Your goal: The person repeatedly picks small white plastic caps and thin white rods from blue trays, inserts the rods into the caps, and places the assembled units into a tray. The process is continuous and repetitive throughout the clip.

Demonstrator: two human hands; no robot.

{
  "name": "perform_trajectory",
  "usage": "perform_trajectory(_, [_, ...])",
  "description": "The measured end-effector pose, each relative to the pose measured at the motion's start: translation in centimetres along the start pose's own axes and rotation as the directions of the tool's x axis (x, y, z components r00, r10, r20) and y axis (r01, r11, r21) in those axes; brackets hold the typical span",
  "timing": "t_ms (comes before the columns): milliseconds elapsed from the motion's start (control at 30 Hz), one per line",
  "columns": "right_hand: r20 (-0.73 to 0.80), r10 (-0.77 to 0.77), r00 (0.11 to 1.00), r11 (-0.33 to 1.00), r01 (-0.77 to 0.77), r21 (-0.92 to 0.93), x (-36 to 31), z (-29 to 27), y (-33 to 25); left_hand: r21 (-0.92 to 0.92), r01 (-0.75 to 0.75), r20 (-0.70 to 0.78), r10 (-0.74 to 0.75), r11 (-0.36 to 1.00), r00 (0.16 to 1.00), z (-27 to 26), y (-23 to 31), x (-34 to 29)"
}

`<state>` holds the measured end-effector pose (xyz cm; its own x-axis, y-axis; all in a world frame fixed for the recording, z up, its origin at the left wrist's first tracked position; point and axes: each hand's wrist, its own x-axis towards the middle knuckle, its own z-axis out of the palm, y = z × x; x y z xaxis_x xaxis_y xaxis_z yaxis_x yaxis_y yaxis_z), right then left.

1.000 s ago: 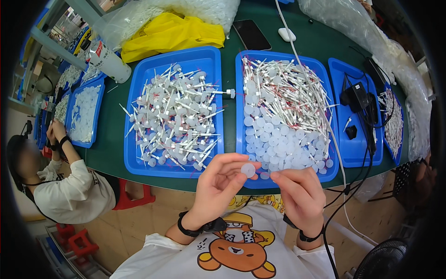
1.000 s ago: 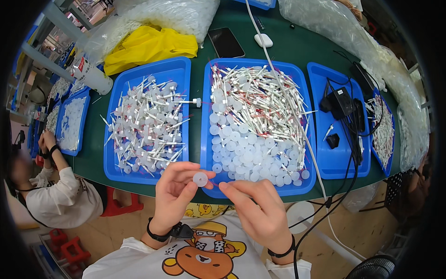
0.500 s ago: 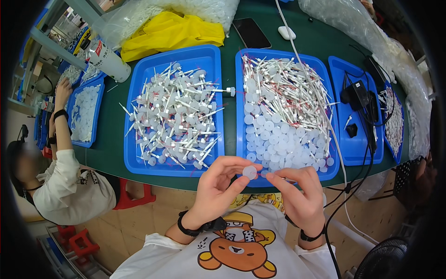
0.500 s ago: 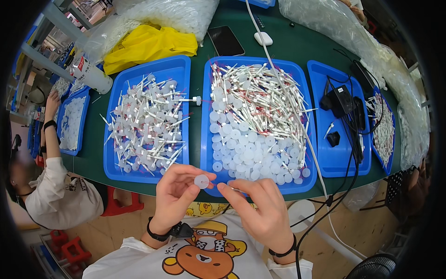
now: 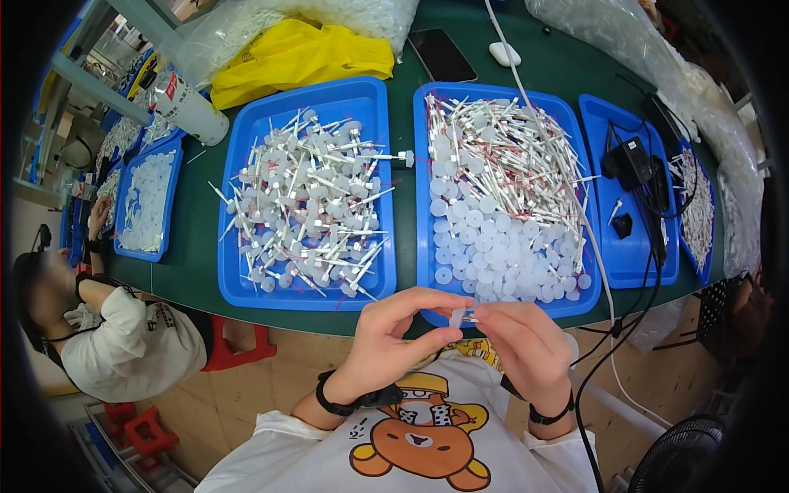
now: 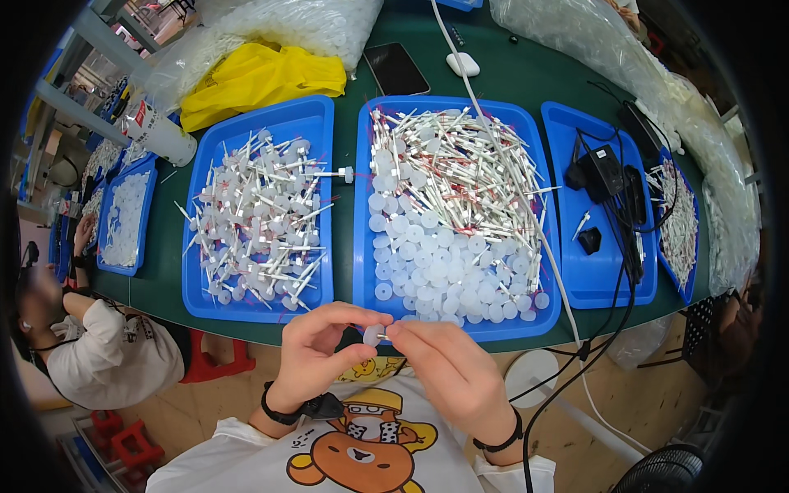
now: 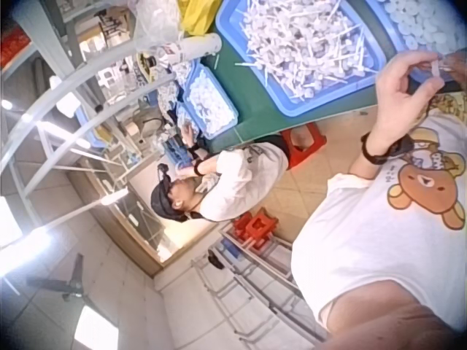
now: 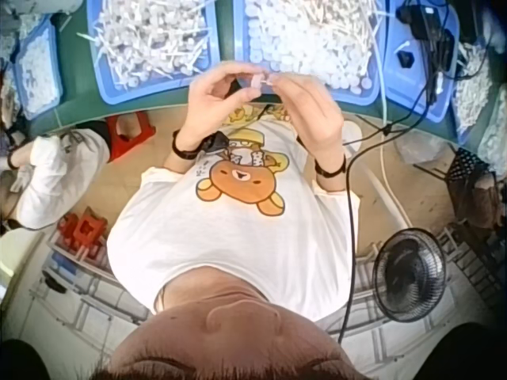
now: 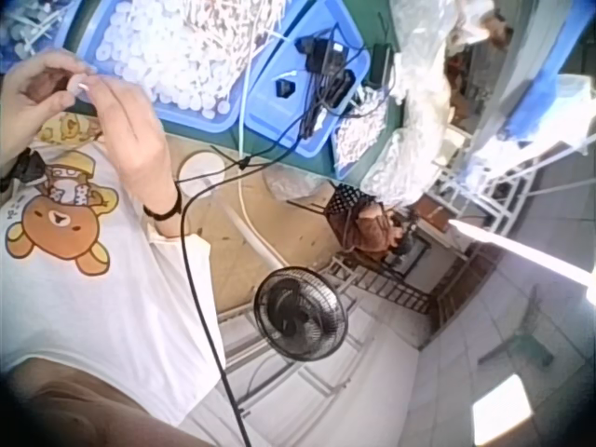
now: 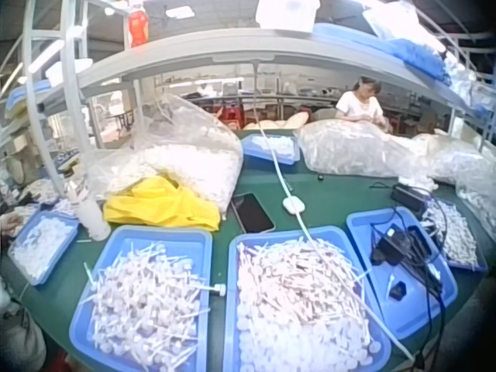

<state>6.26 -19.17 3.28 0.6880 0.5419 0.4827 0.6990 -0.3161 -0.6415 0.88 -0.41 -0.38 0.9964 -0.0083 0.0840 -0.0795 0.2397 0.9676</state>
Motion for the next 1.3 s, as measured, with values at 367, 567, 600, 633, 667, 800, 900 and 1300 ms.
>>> perform_trajectory(367, [0.063, -0.018, 0.998, 0.999, 0.016, 0.034, 0.0, -0.5, 0.4, 0.229, -0.116, -0.012, 0.122, 0.966, 0.992, -0.3, 0.8, 0.6])
perform_trajectory(567, [0.123, 0.162, 0.979, 0.970, -0.181, 0.162, 0.1, -0.5, 0.2, 0.279, -0.188, 0.077, 0.174, 0.942, 0.982, -1.0, 1.1, 0.9])
perform_trajectory(600, [0.152, 0.186, 0.971, 0.957, -0.214, 0.194, 0.2, -0.6, 0.1, 0.278, -0.187, 0.084, 0.170, 0.942, 0.982, -1.1, 1.1, 0.8])
perform_trajectory(633, [0.182, 0.208, 0.961, 0.943, -0.247, 0.225, 0.3, -0.8, 0.0, 0.277, -0.186, 0.091, 0.167, 0.943, 0.982, -1.2, 1.2, 0.8])
perform_trajectory(667, [0.213, 0.229, 0.950, 0.926, -0.280, 0.254, 0.4, -1.0, 0.0, 0.278, -0.176, 0.102, 0.153, 0.944, 0.983, -1.2, 1.3, 0.7])
perform_trajectory(800, [0.299, 0.320, 0.899, 0.855, -0.410, 0.317, 0.2, -0.9, 0.0, 0.269, -0.157, 0.130, 0.126, 0.950, 0.983, -1.4, 1.3, 0.4])
perform_trajectory(900, [0.363, 0.410, 0.837, 0.739, -0.538, 0.405, -0.1, -0.7, -0.1, 0.283, -0.164, 0.113, 0.137, 0.945, 0.984, -1.3, 0.9, 0.3])
perform_trajectory(1300, [0.022, 0.470, 0.882, 0.872, -0.468, 0.145, 0.7, 2.3, -0.4, 0.664, -0.153, -0.130, 0.314, 0.732, 0.941, -2.4, 2.4, -0.4])
